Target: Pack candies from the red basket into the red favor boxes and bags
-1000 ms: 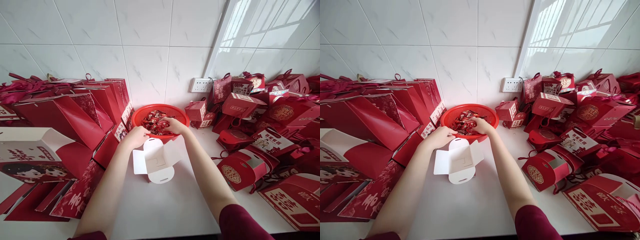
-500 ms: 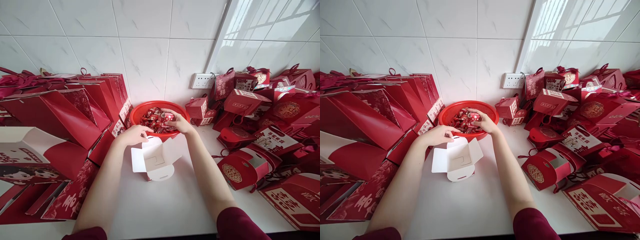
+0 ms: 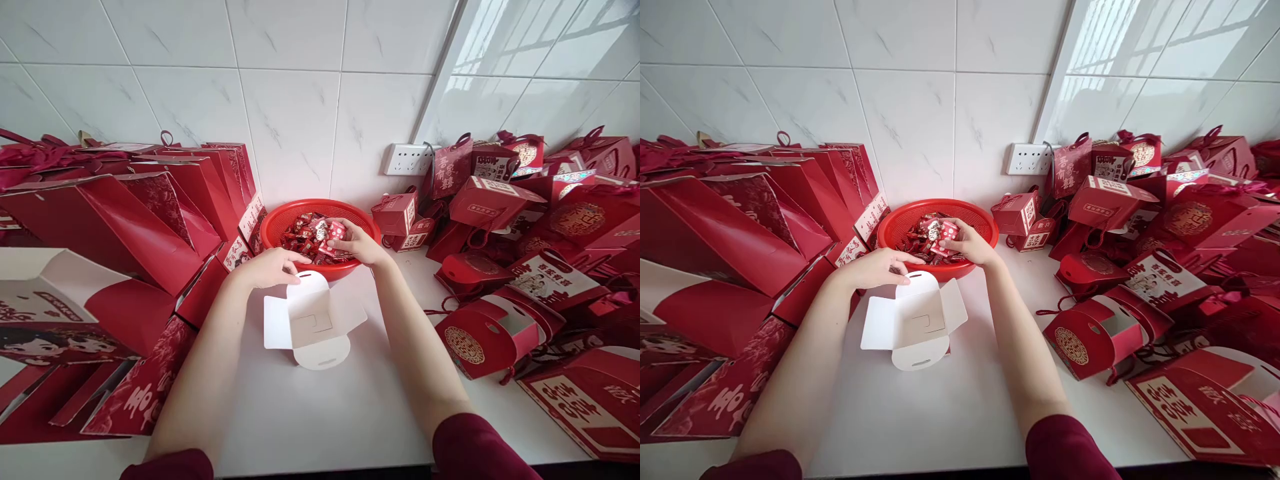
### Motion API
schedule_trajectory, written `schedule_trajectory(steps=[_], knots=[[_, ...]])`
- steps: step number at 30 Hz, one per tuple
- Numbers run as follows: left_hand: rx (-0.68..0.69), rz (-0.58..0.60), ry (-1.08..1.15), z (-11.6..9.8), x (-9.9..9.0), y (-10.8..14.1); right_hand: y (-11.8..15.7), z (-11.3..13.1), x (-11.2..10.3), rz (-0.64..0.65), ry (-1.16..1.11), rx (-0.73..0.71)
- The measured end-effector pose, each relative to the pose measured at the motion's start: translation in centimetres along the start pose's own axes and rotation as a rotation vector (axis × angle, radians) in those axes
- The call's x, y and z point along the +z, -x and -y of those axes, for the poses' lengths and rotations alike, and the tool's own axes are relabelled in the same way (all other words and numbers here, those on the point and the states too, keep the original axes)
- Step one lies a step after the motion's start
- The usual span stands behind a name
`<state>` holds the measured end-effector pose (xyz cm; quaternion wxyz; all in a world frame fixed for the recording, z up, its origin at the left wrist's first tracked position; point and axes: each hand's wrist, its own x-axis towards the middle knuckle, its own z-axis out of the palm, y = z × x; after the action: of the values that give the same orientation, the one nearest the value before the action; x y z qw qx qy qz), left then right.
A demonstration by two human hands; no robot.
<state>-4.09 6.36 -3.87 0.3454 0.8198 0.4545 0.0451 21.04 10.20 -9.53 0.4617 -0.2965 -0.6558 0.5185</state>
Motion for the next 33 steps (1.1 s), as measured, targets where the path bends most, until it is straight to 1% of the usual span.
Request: schedule_trajectory(steps=[3, 6, 8, 11, 13, 15, 18, 22, 23, 24, 25, 26, 28, 29, 30, 31, 33], knots=[[-0.001, -0.007, 0.027, 0.6, 0.2, -0.5, -0.1, -0.4, 0.0, 0.004, -0.073, 0.016], [-0.004, -0.012, 0.036, 0.9, 0.3, -0.7, -0.1, -0.1, 0.2, 0.032, -0.11, 0.015], [-0.011, -0.021, 0.036, 0.9, 0.4, -0.7, 0.0, 0.0, 0.3, 0.034, -0.113, 0.013], [-0.02, -0.02, 0.041, 0.8, 0.4, -0.7, 0.0, -0.1, 0.3, -0.001, -0.099, 0.014], [-0.024, -0.013, 0.047, 0.7, 0.4, -0.7, -0.1, -0.1, 0.3, -0.021, -0.094, 0.04], [-0.028, -0.012, 0.052, 0.7, 0.5, -0.7, -0.1, 0.1, 0.4, -0.006, -0.085, 0.08], [-0.034, -0.023, 0.057, 0.7, 0.5, -0.7, 0.3, 1.6, 1.1, 0.082, 0.009, 0.114], [-0.027, -0.038, 0.06, 0.6, 0.6, -0.7, 1.1, 4.1, 2.3, 0.369, 0.185, 0.16], [-0.027, -0.037, 0.061, 0.5, 0.6, -0.6, 1.1, 4.4, 2.5, 0.395, 0.202, 0.156], [-0.032, -0.035, 0.062, 0.5, 0.7, -0.6, 1.1, 4.5, 2.4, 0.369, 0.22, 0.141], [-0.039, -0.03, 0.061, 0.4, 0.7, -0.6, 1.1, 4.3, 2.3, 0.29, 0.262, 0.123], [-0.047, -0.026, 0.057, 0.4, 0.7, -0.6, 0.9, 3.9, 1.9, 0.173, 0.36, 0.118], [-0.06, -0.028, 0.045, 0.3, 0.6, -0.5, 0.5, 2.6, 0.9, -0.078, 0.668, 0.169], [-0.06, -0.031, 0.039, 0.2, 0.6, -0.5, 0.2, 2.0, 0.4, -0.171, 0.826, 0.217], [-0.057, -0.03, 0.035, 0.2, 0.6, -0.5, -0.1, 1.4, -0.1, -0.23, 0.954, 0.268], [-0.054, -0.029, 0.035, 0.2, 0.6, -0.4, -0.5, 0.8, -0.6, -0.259, 1.037, 0.312], [-0.054, -0.023, 0.041, 0.2, 0.6, -0.3, -1.5, 0.0, -1.3, -0.241, 1.096, 0.389]])
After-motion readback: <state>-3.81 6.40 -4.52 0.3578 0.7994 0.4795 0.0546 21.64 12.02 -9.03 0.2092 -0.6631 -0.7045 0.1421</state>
